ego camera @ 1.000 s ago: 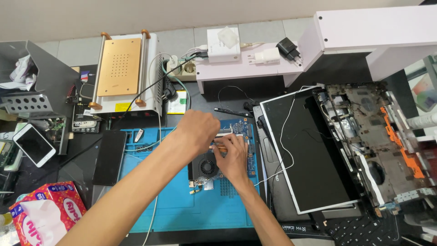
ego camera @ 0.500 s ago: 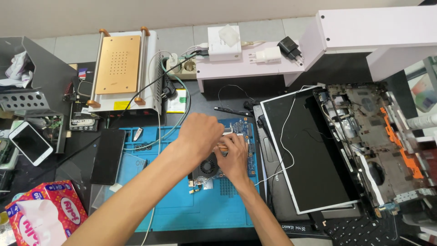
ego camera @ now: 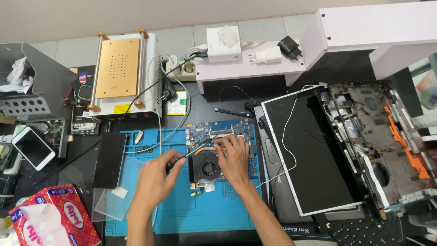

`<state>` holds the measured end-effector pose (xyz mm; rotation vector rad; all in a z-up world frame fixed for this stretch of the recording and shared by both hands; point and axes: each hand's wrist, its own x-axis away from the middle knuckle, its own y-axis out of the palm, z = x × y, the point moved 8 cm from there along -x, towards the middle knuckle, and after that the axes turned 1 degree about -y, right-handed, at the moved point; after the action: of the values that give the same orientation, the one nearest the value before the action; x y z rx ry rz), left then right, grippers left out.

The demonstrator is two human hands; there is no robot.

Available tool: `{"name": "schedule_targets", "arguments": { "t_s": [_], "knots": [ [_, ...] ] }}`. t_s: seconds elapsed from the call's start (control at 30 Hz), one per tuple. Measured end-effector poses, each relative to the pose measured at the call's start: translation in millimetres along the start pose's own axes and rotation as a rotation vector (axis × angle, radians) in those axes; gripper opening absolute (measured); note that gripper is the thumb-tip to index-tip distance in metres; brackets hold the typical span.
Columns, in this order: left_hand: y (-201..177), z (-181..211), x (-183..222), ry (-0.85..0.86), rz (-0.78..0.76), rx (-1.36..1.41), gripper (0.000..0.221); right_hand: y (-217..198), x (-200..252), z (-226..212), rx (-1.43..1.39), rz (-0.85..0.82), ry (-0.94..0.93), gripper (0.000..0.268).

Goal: Repairing and disassembling various components of a laptop, including the screen and motherboard, on a technician's workbench.

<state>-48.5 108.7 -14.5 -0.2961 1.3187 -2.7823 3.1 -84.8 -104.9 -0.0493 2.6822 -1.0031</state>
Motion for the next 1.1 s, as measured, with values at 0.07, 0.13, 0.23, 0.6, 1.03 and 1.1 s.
{"name": "schedule_targets", "arguments": {
  "t_s": [0.07,0.13,0.23,0.6,1.03,1.1],
  "knots": [
    [18.5,-32.5,17.3,-0.098,0.064,0.111,0.022,1.0,-0.1,-0.4,0.009,0.003,-0.015,0.010],
    [36.0,-64.3,35.9,-0.201,0.128,0.223,0.022,2.8,0.8,-2.4,0.018,0.001,-0.030,0.009],
    [56.0,-102.3,63.3,-0.297,0.252,0.365,0.021,5.0,2.3,-5.7,0.057,-0.004,-0.042,0.008],
    [79.9,-125.1,85.0,-0.376,0.280,0.467,0.022,14.3,0.6,-4.5,0.128,0.000,-0.142,0.007],
    [29.1,-15.0,22.0,-0.098,0.132,0.164,0.022,-40.8,5.9,25.2,-0.053,0.048,0.042,0.028],
    [24.9,10.4,3.8,0.079,0.092,-0.015,0.021,-41.0,3.9,32.2,-0.070,0.044,0.041,0.025]
  ]
}}
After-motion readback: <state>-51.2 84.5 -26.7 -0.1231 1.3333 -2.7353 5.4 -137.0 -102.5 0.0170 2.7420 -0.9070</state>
